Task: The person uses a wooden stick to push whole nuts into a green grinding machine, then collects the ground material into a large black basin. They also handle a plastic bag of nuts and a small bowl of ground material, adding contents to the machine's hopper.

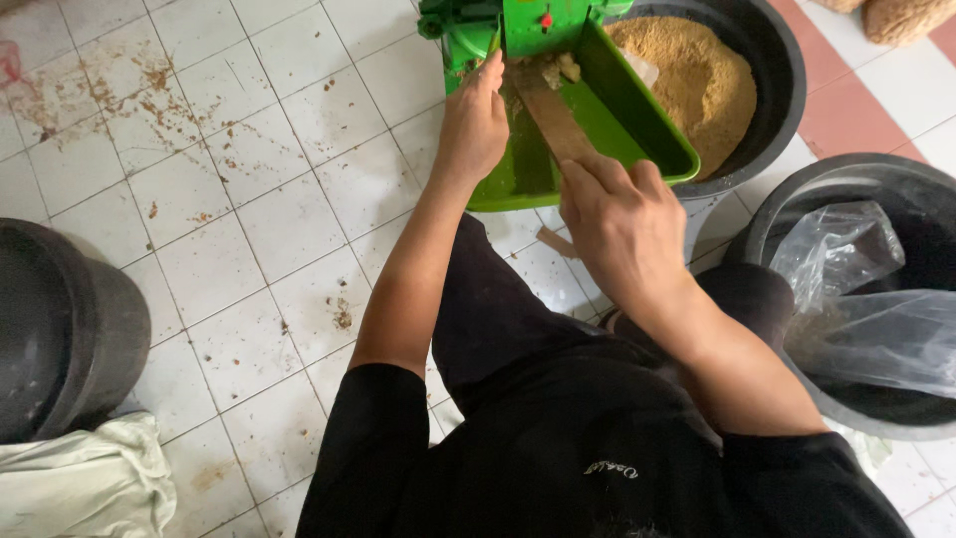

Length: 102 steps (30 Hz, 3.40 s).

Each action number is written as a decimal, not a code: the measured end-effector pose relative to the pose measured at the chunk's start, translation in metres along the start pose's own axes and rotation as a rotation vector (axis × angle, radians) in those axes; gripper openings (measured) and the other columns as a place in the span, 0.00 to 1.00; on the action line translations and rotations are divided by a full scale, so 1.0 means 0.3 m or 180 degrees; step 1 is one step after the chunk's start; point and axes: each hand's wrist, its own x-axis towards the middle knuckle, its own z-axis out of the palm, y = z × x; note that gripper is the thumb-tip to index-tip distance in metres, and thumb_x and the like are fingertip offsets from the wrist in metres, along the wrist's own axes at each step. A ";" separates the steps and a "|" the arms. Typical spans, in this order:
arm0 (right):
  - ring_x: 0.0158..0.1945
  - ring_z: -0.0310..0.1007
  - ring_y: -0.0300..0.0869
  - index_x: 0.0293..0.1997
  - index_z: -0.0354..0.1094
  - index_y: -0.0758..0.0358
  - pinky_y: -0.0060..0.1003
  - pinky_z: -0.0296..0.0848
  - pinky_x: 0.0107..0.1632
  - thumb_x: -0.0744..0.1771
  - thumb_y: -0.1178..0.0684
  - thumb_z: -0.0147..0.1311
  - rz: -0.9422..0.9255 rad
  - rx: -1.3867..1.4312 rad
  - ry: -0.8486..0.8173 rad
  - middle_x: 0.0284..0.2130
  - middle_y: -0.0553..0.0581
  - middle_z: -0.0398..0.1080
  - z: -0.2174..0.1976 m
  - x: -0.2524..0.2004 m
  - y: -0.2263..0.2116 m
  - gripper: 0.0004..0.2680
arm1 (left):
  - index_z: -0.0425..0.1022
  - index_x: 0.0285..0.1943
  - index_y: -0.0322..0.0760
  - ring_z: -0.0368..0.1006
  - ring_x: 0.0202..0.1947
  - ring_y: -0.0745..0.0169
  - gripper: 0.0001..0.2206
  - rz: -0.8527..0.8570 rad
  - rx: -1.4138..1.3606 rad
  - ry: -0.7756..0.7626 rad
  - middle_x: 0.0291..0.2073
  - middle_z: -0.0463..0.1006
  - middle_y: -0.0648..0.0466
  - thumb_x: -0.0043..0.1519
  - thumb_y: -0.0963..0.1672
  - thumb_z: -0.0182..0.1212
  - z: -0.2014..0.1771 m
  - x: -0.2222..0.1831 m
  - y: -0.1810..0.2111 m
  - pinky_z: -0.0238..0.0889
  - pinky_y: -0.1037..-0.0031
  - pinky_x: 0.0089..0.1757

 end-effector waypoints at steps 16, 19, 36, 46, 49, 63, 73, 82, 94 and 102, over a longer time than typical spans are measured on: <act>0.39 0.73 0.46 0.51 0.78 0.59 0.37 0.76 0.43 0.68 0.56 0.63 0.0028 -0.0153 -0.0154 0.47 0.50 0.78 0.039 -0.040 0.101 0.07 | 0.61 0.71 0.27 0.76 0.60 0.45 0.22 -0.0217 0.0170 -0.0165 0.61 0.76 0.38 0.66 0.34 0.50 -0.010 -0.004 0.037 0.69 0.63 0.59; 0.42 0.74 0.47 0.52 0.78 0.59 0.37 0.76 0.46 0.68 0.56 0.62 0.0040 -0.0121 -0.0142 0.49 0.51 0.77 -0.033 -0.089 0.121 0.08 | 0.62 0.71 0.27 0.75 0.60 0.44 0.21 -0.0228 0.0086 -0.0191 0.61 0.75 0.37 0.67 0.34 0.49 -0.018 0.011 0.052 0.69 0.63 0.59; 0.43 0.72 0.50 0.53 0.78 0.59 0.40 0.73 0.48 0.69 0.57 0.62 0.0136 -0.0061 -0.0212 0.49 0.53 0.77 -0.028 -0.082 0.173 0.07 | 0.63 0.70 0.25 0.71 0.60 0.36 0.21 -0.0155 0.0601 -0.0391 0.60 0.73 0.35 0.66 0.35 0.53 -0.029 0.011 0.088 0.65 0.59 0.59; 0.42 0.72 0.49 0.49 0.78 0.65 0.39 0.74 0.48 0.69 0.60 0.63 0.0024 0.0227 -0.0223 0.47 0.55 0.77 -0.102 -0.056 0.153 0.06 | 0.69 0.65 0.28 0.79 0.54 0.43 0.15 0.0033 0.0174 -0.0051 0.54 0.79 0.39 0.69 0.36 0.54 -0.031 -0.001 0.081 0.73 0.63 0.55; 0.37 0.72 0.49 0.46 0.78 0.66 0.40 0.74 0.43 0.67 0.61 0.63 -0.0046 0.0293 -0.0316 0.44 0.56 0.77 -0.197 -0.103 0.114 0.05 | 0.71 0.63 0.28 0.81 0.49 0.44 0.14 0.0067 0.0070 -0.0009 0.50 0.82 0.40 0.68 0.36 0.55 -0.025 -0.003 0.071 0.74 0.62 0.51; 0.43 0.73 0.51 0.55 0.77 0.61 0.41 0.76 0.48 0.68 0.58 0.62 0.0103 0.0081 -0.0275 0.50 0.54 0.76 0.007 -0.053 0.129 0.09 | 0.69 0.62 0.28 0.82 0.46 0.49 0.15 0.0057 -0.0116 0.0177 0.50 0.81 0.40 0.66 0.35 0.55 -0.010 0.005 0.049 0.76 0.65 0.48; 0.39 0.71 0.49 0.54 0.77 0.63 0.40 0.75 0.43 0.69 0.57 0.61 0.0092 0.0121 -0.0401 0.51 0.54 0.77 0.101 -0.030 0.084 0.09 | 0.69 0.63 0.29 0.81 0.46 0.49 0.15 0.0177 0.0243 0.0240 0.49 0.82 0.43 0.67 0.35 0.56 -0.012 0.008 0.041 0.75 0.65 0.50; 0.43 0.71 0.50 0.54 0.77 0.60 0.41 0.74 0.48 0.71 0.57 0.60 0.0209 0.0033 -0.0493 0.52 0.52 0.76 -0.090 -0.095 0.136 0.06 | 0.70 0.63 0.26 0.79 0.52 0.43 0.14 0.0034 0.0257 0.0022 0.51 0.80 0.40 0.68 0.36 0.54 -0.028 0.005 0.088 0.72 0.61 0.53; 0.47 0.79 0.46 0.53 0.76 0.67 0.39 0.77 0.49 0.73 0.59 0.58 -0.0005 0.0427 -0.0303 0.47 0.59 0.78 -0.126 -0.106 0.242 0.04 | 0.70 0.63 0.27 0.80 0.53 0.45 0.14 -0.0022 0.0227 0.0022 0.53 0.80 0.40 0.68 0.36 0.54 -0.034 -0.004 0.105 0.73 0.64 0.53; 0.21 0.69 0.37 0.46 0.79 0.77 0.31 0.63 0.20 0.72 0.64 0.59 0.0700 0.0784 -0.0036 0.24 0.62 0.75 -0.207 -0.053 0.278 0.04 | 0.65 0.70 0.34 0.81 0.54 0.49 0.19 -0.0018 0.0337 0.0626 0.55 0.78 0.42 0.68 0.35 0.52 -0.042 0.010 0.097 0.76 0.65 0.52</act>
